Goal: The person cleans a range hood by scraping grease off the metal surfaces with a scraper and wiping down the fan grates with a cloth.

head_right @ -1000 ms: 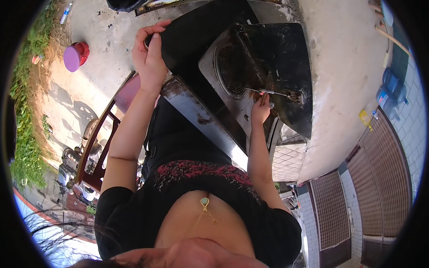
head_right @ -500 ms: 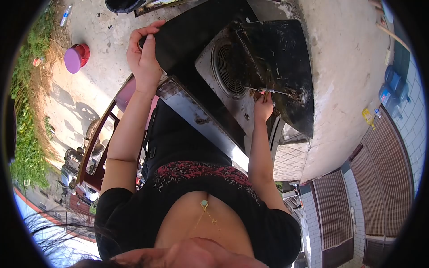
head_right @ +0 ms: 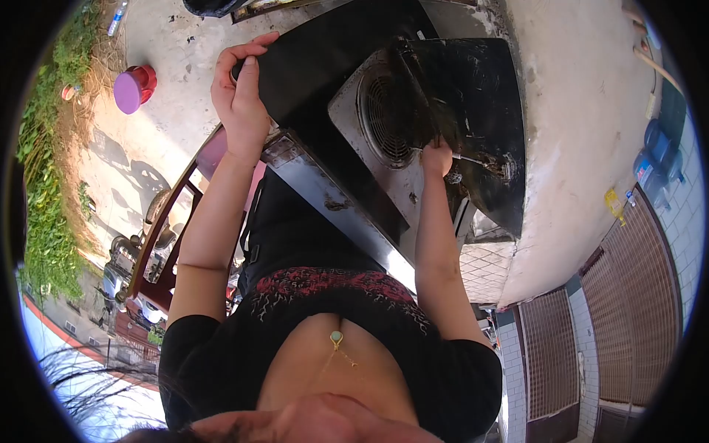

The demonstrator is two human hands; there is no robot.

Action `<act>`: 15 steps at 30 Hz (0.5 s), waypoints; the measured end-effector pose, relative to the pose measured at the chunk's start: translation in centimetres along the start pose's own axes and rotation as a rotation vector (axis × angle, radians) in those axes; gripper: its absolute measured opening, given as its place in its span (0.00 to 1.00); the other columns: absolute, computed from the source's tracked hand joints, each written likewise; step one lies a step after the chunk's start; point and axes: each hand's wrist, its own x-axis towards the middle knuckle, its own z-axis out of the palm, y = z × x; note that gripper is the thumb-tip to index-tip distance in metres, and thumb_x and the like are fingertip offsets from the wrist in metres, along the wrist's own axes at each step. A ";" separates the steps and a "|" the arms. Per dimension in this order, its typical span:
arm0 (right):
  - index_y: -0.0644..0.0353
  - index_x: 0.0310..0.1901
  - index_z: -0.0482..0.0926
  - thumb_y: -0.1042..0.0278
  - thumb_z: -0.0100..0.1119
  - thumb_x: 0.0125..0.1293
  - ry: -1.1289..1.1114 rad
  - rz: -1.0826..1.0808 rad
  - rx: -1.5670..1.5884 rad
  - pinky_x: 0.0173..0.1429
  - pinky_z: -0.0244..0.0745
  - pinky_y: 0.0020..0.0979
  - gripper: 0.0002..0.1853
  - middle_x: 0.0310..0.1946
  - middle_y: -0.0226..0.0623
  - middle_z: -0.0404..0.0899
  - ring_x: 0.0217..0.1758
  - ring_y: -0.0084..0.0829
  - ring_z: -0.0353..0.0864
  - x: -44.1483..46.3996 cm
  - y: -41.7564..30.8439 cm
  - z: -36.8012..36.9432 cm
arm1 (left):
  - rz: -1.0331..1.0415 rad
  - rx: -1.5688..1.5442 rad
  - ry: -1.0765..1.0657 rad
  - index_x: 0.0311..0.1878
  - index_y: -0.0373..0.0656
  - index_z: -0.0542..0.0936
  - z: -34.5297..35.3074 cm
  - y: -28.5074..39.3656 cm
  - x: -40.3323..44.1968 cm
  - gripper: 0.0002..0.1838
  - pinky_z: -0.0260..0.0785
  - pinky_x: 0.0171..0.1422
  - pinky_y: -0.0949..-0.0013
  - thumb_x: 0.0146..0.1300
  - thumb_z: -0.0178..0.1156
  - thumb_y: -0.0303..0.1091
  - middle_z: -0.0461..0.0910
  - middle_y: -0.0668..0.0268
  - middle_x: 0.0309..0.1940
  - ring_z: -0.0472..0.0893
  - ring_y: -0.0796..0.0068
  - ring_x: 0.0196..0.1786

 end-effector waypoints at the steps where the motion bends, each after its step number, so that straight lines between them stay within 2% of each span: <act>1: 0.50 0.48 0.76 0.57 0.53 0.53 0.007 -0.017 0.036 0.45 0.71 0.37 0.19 0.35 0.45 0.79 0.42 0.44 0.77 -0.4 1.2 0.0 | 0.001 0.008 -0.009 0.34 0.36 0.70 -0.1 -0.1 -0.3 0.05 0.58 0.57 0.73 0.58 0.43 0.22 0.76 0.58 0.41 0.72 0.73 0.47; 3: 0.51 0.49 0.75 0.56 0.54 0.53 0.036 -0.084 0.123 0.46 0.71 0.38 0.21 0.37 0.45 0.79 0.43 0.43 0.77 -0.1 3.1 0.4 | 0.037 0.017 -0.009 0.34 0.36 0.70 -0.3 -0.7 -0.1 0.05 0.58 0.57 0.73 0.58 0.43 0.22 0.76 0.58 0.42 0.72 0.73 0.47; 4: 0.58 0.51 0.73 0.62 0.54 0.55 -0.042 0.003 0.187 0.46 0.71 0.32 0.21 0.38 0.43 0.79 0.43 0.36 0.79 -1.3 1.9 -1.7 | 0.039 -0.008 0.000 0.34 0.36 0.70 -0.2 -0.7 0.1 0.05 0.58 0.57 0.73 0.58 0.43 0.22 0.76 0.58 0.42 0.72 0.73 0.47; 7: 0.65 0.53 0.70 0.68 0.52 0.58 -0.029 -0.085 0.636 0.45 0.70 0.26 0.20 0.38 0.41 0.79 0.41 0.27 0.78 -4.0 0.7 -4.8 | 0.012 -0.051 0.004 0.34 0.36 0.70 -0.1 -0.5 -0.2 0.05 0.58 0.57 0.73 0.58 0.44 0.22 0.75 0.58 0.42 0.71 0.73 0.47; 8: 0.70 0.53 0.67 0.72 0.50 0.60 -0.014 -0.091 0.670 0.44 0.68 0.22 0.20 0.37 0.40 0.79 0.38 0.22 0.77 -4.6 -0.1 -5.5 | 0.012 -0.052 0.001 0.34 0.36 0.70 -0.1 -0.4 -0.2 0.05 0.58 0.57 0.73 0.58 0.44 0.22 0.75 0.58 0.42 0.71 0.73 0.47; 11: 0.69 0.53 0.68 0.71 0.50 0.60 0.030 -0.101 0.529 0.43 0.69 0.22 0.20 0.36 0.41 0.79 0.38 0.23 0.77 -4.6 -0.9 -5.3 | 0.017 -0.033 -0.004 0.35 0.36 0.70 -0.2 -0.6 -0.2 0.05 0.58 0.57 0.73 0.58 0.44 0.22 0.75 0.59 0.42 0.71 0.73 0.47; 12: 0.67 0.52 0.69 0.69 0.51 0.58 -0.005 -0.039 0.433 0.44 0.70 0.26 0.20 0.37 0.44 0.79 0.40 0.30 0.79 -4.5 -0.8 -5.0 | 0.018 -0.018 -0.008 0.35 0.36 0.70 -0.3 -0.7 -0.2 0.05 0.58 0.57 0.73 0.58 0.44 0.22 0.75 0.59 0.42 0.71 0.73 0.47; 15: 0.65 0.52 0.70 0.66 0.51 0.57 0.041 -0.076 0.302 0.46 0.71 0.31 0.21 0.40 0.47 0.78 0.42 0.39 0.78 -3.4 0.7 -2.8 | -0.004 -0.064 0.005 0.35 0.36 0.70 -0.3 -1.0 -0.2 0.05 0.58 0.57 0.73 0.58 0.44 0.22 0.75 0.59 0.42 0.71 0.73 0.47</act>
